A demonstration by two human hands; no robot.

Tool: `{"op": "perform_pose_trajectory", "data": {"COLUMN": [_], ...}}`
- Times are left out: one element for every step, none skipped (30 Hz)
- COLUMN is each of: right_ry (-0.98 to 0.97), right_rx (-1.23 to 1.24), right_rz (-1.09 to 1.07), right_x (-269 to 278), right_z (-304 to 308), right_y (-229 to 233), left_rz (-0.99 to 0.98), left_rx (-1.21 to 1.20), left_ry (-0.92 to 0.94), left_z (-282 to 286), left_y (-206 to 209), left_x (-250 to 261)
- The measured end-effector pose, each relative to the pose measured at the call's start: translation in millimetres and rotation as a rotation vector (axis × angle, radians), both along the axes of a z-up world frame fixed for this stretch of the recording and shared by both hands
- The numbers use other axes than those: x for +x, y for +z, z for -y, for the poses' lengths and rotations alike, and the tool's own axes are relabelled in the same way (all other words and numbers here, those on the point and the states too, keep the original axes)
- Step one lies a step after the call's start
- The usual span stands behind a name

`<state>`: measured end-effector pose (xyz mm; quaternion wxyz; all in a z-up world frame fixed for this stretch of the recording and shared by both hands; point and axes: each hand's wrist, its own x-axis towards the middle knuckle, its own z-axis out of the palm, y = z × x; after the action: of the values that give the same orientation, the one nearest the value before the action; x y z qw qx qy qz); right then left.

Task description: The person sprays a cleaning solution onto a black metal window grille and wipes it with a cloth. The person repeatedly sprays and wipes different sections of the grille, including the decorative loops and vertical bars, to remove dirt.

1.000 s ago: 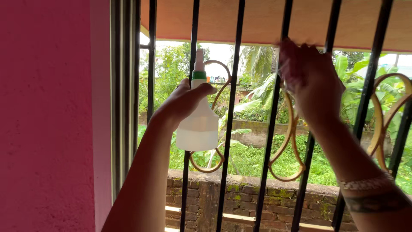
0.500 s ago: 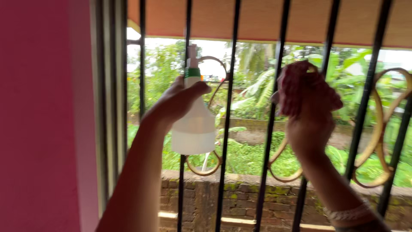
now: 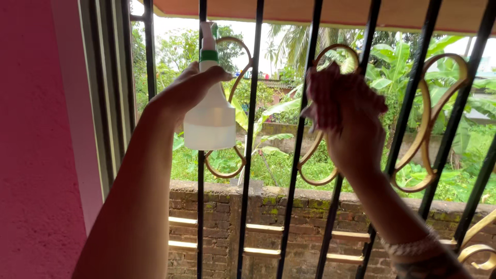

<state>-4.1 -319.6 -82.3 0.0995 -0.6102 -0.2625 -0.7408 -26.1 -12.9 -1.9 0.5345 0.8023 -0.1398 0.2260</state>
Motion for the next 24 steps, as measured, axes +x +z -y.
{"op": "perform_pose_trajectory", "data": {"right_ry": [-0.021,-0.012,-0.003,0.029,0.061,0.044,0.027,0.008,0.033,0.054,0.076,0.095,0.115,0.143,0.204,0.258,0.311,0.271,0.220,-0.045,-0.309,-0.270,-0.231,-0.184], "right_rx": [0.029,0.057,0.085,0.030,-0.024,-0.053,-0.082,-0.108,-0.170,-0.227,-0.284,-0.334,-0.383,-0.436,-0.283,-0.120,0.046,-0.005,-0.065,0.003,0.065,0.049,0.033,0.015], "right_rz": [-0.030,-0.123,-0.217,-0.189,-0.162,-0.202,-0.241,-0.278,-0.281,-0.287,-0.293,-0.351,-0.410,-0.468,-0.616,-0.771,-0.924,-0.520,-0.118,0.084,0.285,0.311,0.338,0.362], "right_x": [2.4,4.8,7.3,9.4,11.5,13.0,13.4,12.2,9.6,5.5,1.6,-1.3,-7.2,-14.5,-22.7,-32.7,-38.2,-40.9,-43.6,-47.4,-50.8,-49.5,-48.9,-46.5], "right_z": [2.4,4.9,8.3,13.1,17.0,21.5,25.3,29.3,32.5,35.0,37.2,38.6,39.9,36.0,33.3,34.9,32.5,32.2,31.2,30.9,31.1,25.0,21.1,15.9], "right_y": [-10.8,-21.3,-31.2,-41.8,-52.2,-61.4,-70.1,-77.0,-83.5,-90.3,-92.5,-88.7,-84.1,-79.6,-72.0,-63.4,-51.6,-34.2,-17.6,-2.3,14.7,32.7,47.7,56.9], "left_rz": [0.006,0.012,0.017,0.011,0.004,0.002,-0.004,-0.008,-0.012,-0.039,-0.067,-0.090,-0.077,-0.065,-0.054,-0.056,-0.058,-0.057,-0.062,-0.060,-0.059,-0.028,0.004,0.032], "left_rx": [-0.010,-0.020,-0.030,-0.025,-0.020,-0.014,-0.017,-0.018,-0.018,-0.030,-0.042,-0.057,-0.051,-0.048,-0.045,-0.048,-0.051,-0.050,-0.052,-0.055,-0.058,-0.040,-0.022,-0.006], "left_ry": [-0.003,-0.008,-0.012,-0.017,-0.023,-0.031,-0.011,0.008,0.026,0.028,0.030,0.038,0.018,0.006,-0.005,0.006,0.017,0.016,0.002,-0.011,-0.024,-0.028,-0.032,-0.028], "left_z": [0.9,2.4,3.0,3.3,3.1,3.8,4.6,5.5,6.7,8.2,9.0,8.4,10.7,11.0,9.3,8.1,6.7,7.7,7.3,6.1,4.4,2.1,2.8,-0.2], "left_y": [-0.3,-0.5,-0.4,-1.2,-0.2,0.7,-0.5,-0.7,-0.6,-0.5,-0.3,0.7,0.8,-0.4,-0.3,-1.2,-1.5,-0.6,-1.0,-0.7,-0.3,-0.1,-0.8,-2.0], "left_x": [0.7,1.3,1.6,2.0,2.2,2.5,1.6,-0.5,-2.8,-4.3,-5.7,-6.7,-5.6,-5.9,-7.0,-7.7,-8.1,-6.5,-5.0,-2.9,-0.4,1.9,5.6,7.9]}}
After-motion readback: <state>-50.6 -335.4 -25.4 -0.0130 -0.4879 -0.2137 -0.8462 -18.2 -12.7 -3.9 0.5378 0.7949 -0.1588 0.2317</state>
